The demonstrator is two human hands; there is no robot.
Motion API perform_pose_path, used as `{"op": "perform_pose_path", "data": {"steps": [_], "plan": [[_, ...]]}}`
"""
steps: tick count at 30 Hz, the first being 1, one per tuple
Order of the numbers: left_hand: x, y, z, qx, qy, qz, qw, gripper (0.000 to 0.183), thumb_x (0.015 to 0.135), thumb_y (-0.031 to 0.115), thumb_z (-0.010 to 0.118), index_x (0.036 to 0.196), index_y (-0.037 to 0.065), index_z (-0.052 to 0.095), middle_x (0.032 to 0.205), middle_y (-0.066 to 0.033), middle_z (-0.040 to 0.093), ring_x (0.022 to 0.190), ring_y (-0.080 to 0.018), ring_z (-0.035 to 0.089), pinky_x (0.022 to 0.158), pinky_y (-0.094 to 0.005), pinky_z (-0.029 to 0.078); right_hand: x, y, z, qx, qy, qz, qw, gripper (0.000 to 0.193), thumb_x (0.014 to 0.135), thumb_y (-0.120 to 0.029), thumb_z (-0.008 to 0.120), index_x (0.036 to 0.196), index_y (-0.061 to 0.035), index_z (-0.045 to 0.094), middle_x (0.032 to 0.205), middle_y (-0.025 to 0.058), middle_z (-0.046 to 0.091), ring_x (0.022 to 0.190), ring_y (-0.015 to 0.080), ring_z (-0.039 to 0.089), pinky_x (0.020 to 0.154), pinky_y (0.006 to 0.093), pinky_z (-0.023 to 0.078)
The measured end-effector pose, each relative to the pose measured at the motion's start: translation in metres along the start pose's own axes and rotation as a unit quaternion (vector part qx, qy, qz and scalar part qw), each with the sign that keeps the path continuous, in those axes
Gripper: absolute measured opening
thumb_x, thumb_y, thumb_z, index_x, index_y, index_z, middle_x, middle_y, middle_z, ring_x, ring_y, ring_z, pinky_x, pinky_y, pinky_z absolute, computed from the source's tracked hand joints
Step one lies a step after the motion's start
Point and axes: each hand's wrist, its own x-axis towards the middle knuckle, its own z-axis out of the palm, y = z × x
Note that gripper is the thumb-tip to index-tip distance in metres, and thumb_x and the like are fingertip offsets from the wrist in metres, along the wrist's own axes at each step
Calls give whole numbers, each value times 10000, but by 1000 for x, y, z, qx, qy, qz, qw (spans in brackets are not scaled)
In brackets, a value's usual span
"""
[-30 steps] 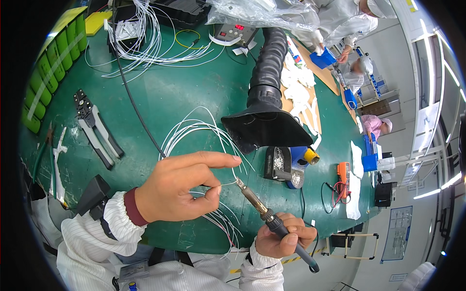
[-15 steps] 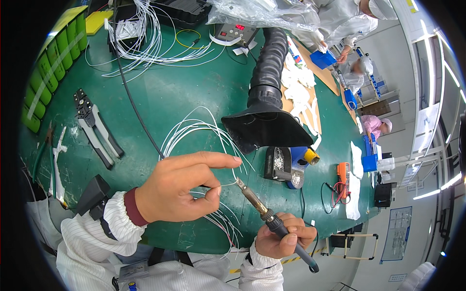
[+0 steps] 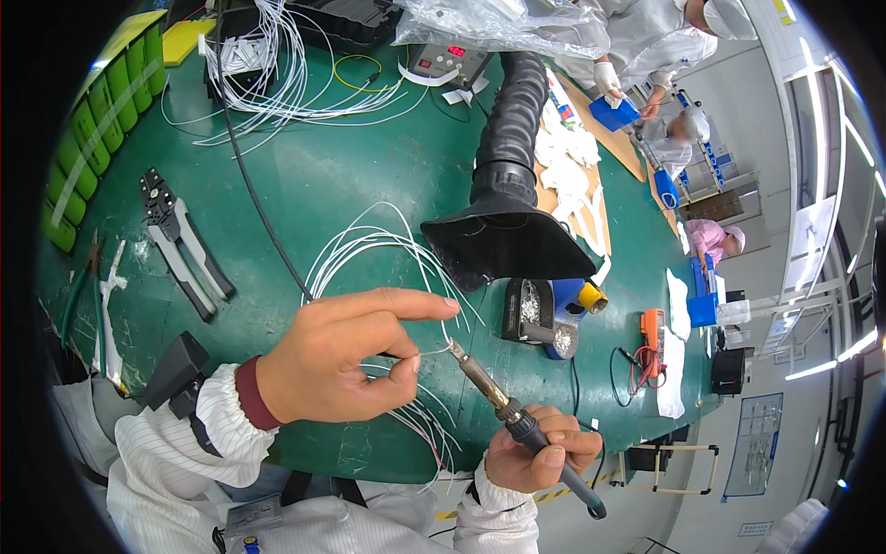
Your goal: Soldering electronic wires onto components at a factory workbench.
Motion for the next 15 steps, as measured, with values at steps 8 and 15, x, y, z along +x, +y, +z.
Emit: {"op": "perform_pose_path", "data": {"steps": [8,15], "plan": [[0,1,-1,3,-3,1,1000,174,723,-33,730,793,35,586,1190,-214,726,992,-324,756,788,-351,619,1,0,-1,4,-7,6,1000,352,908,-297,693,870,-68,428,547,70,498,374,138,465,377,266,422],[1,0,1,5,7,5,1000,163,744,-22,727,792,38,583,1182,-207,730,974,-311,759,754,-345,618,0,1,-1,-3,-2,2,1000,348,907,-299,682,862,-69,424,539,68,490,366,136,452,375,265,417]]}}
